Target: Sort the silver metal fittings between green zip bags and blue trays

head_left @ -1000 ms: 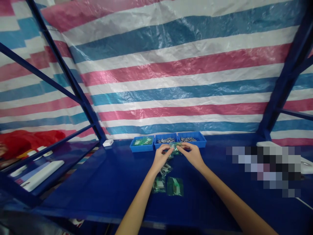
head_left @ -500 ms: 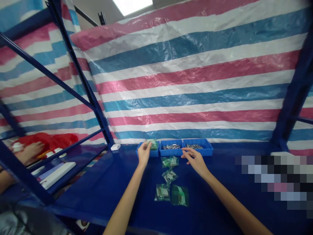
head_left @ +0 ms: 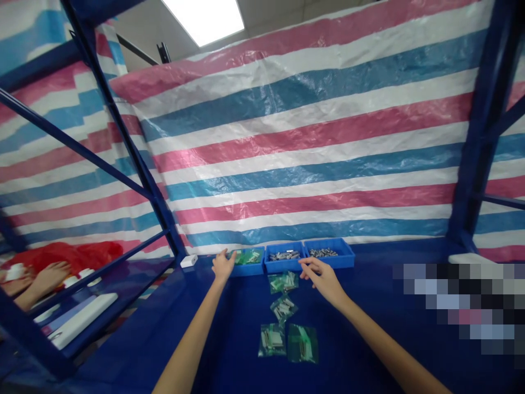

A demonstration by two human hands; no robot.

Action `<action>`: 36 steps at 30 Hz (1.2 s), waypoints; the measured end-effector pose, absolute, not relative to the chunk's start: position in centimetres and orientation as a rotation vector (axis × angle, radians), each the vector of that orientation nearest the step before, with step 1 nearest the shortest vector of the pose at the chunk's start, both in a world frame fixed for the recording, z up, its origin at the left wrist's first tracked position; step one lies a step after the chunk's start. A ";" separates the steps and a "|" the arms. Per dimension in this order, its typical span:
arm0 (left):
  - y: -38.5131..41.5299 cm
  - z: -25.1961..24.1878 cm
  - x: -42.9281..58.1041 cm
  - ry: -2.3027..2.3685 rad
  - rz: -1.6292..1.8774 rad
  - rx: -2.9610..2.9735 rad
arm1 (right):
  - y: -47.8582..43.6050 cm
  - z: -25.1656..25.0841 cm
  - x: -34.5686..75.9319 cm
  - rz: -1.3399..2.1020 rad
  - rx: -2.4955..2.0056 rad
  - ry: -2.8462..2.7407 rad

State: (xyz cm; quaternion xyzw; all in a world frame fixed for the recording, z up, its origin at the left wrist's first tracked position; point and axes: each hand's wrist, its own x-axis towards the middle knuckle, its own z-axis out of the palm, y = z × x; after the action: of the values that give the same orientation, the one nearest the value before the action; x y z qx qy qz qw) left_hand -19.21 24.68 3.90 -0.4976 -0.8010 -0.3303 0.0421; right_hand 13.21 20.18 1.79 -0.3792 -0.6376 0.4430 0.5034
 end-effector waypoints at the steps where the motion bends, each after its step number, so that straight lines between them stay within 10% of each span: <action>1: 24.5 3.9 -18.7 -2.404 -0.962 -1.545 | 20.2 1.8 13.2 1.067 -0.917 -1.542; 36: 23.3 2.0 -17.1 -2.295 -0.694 -1.958 | 20.4 0.8 13.3 0.843 -0.894 -1.786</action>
State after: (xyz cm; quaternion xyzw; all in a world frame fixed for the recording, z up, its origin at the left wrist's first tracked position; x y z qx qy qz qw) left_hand -17.13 23.34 1.97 -0.6323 -0.7413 -0.2242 0.0229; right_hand 13.32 20.38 0.80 -0.3645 -0.7282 0.3437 0.4677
